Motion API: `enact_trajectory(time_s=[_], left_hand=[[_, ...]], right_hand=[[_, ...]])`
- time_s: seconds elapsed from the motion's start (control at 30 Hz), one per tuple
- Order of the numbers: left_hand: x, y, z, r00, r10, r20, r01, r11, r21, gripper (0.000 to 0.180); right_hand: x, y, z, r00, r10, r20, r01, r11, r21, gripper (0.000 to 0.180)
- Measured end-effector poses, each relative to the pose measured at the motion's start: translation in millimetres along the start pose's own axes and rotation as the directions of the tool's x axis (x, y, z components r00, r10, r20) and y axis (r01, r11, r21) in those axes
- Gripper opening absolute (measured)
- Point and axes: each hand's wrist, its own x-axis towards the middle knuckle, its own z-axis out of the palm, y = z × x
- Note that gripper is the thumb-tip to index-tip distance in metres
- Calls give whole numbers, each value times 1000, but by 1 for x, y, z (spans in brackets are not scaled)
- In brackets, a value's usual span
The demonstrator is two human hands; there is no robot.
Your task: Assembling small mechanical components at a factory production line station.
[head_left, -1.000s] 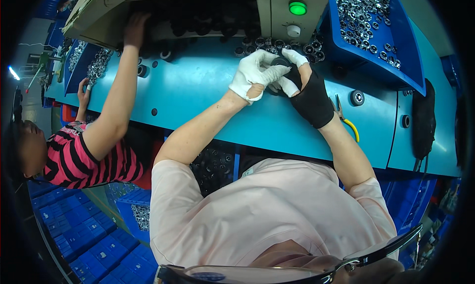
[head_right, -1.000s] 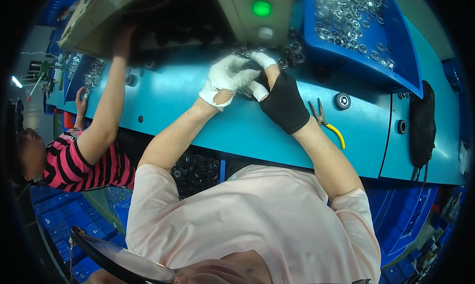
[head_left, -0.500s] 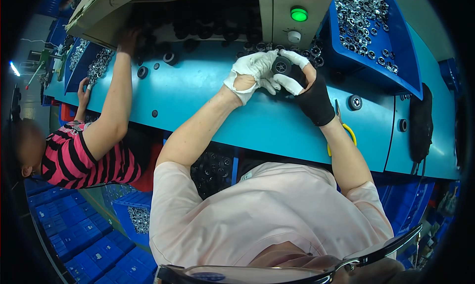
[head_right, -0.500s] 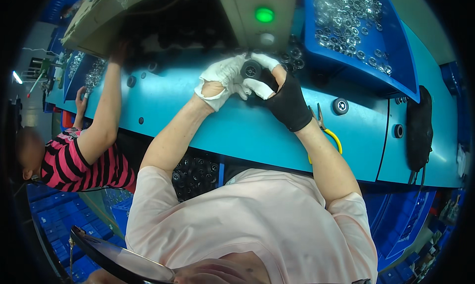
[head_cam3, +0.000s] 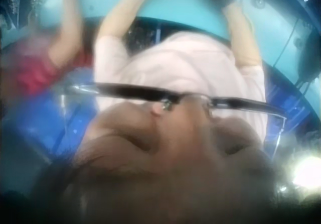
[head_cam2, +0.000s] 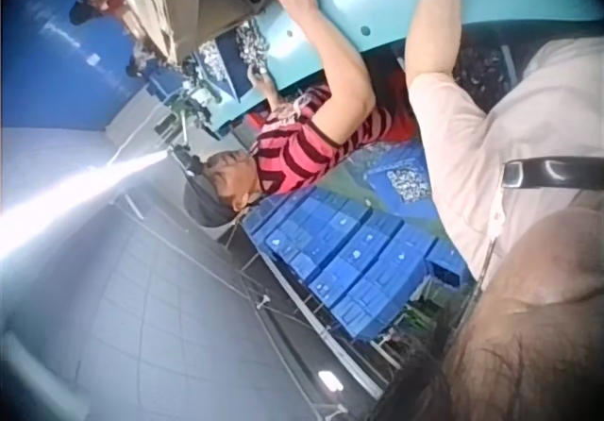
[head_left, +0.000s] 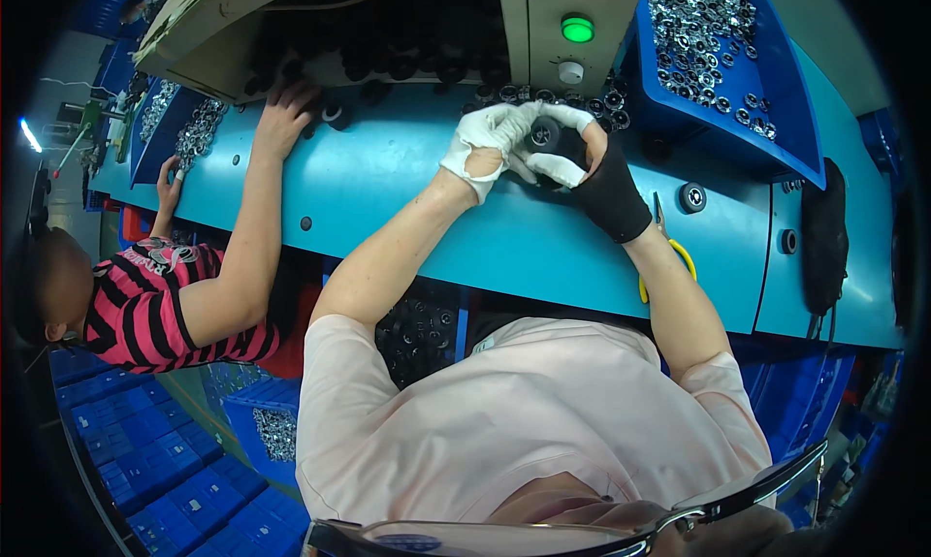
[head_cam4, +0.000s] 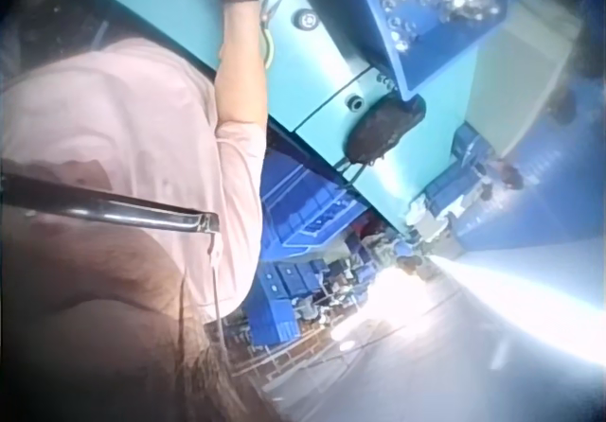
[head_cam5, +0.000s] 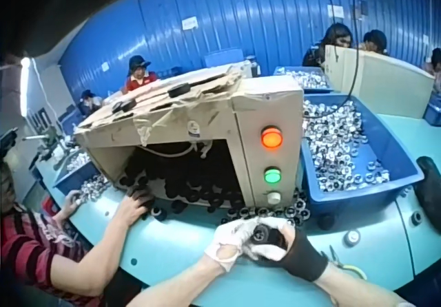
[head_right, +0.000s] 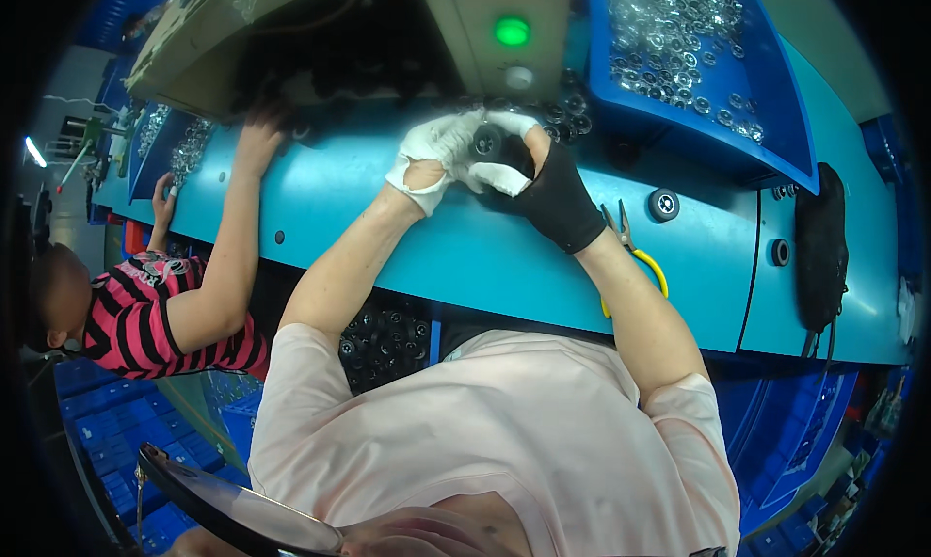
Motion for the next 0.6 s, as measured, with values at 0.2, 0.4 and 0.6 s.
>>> enact_trajectory(time_s=[0.2,0.4,0.6], left_hand=[[0,-2,-4,999,-8,53,8,1000,0,39],[-1,-1,-2,997,29,73,-33,998,47,38],[-3,-9,5,994,109,18,-110,988,104,33]], right_hand=[[2,3,-4,997,68,-43,-67,997,37,50],[3,6,1,993,-79,-86,74,995,-65,50],[-2,-6,7,989,-87,-119,73,990,-118,49]])
